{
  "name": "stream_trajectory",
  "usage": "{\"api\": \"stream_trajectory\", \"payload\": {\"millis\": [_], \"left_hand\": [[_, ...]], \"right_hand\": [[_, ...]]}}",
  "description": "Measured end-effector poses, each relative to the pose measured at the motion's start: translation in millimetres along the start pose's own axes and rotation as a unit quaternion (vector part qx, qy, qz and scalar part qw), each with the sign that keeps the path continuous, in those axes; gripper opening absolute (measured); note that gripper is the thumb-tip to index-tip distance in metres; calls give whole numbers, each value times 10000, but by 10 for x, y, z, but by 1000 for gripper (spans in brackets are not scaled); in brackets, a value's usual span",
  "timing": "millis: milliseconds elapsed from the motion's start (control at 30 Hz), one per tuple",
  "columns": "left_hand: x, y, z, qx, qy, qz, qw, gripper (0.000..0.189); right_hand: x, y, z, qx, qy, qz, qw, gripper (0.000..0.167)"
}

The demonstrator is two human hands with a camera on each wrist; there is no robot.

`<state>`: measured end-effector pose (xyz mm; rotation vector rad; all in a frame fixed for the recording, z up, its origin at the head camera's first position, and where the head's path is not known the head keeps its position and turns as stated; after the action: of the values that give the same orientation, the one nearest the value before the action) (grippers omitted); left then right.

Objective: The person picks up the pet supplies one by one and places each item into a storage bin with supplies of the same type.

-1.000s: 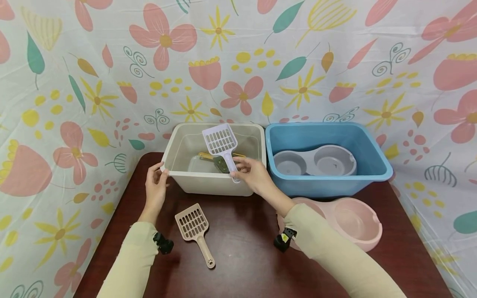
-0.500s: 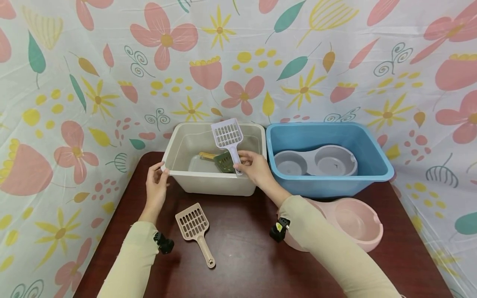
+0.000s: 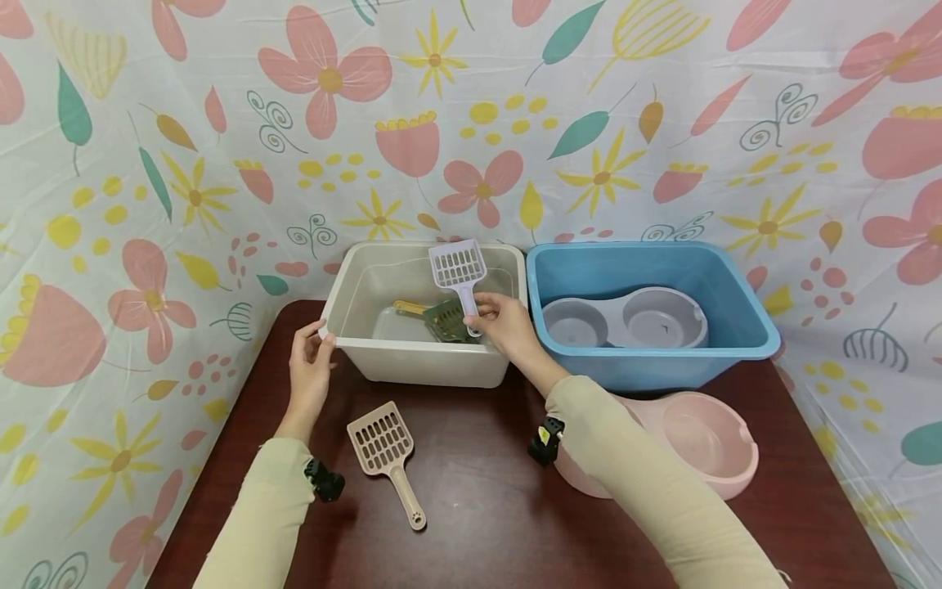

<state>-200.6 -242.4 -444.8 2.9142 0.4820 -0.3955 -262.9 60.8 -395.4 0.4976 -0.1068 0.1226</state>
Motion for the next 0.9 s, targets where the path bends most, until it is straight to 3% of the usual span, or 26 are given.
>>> {"api": "stream_trajectory", "payload": {"millis": [533, 900], "left_hand": [[9, -4, -4, 4, -46, -26, 10000, 39], [14, -6, 7, 92, -20, -10, 10000, 39]], "right_hand": [[-6, -10, -29, 402, 48, -155, 9991, 44], [18, 4, -46, 343, 91, -169, 9992, 41]]}}
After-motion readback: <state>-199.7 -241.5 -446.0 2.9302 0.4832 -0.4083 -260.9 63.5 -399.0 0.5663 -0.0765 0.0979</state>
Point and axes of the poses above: each hand's wrist, its own x-axis away from the middle knuckle, its own y-axis out of the back of the hand, z = x × y, the point moved 3 cm from there along -x, towards the middle knuckle, and after that the axes turned 9 degrees about -y, right-handed, at the moved point
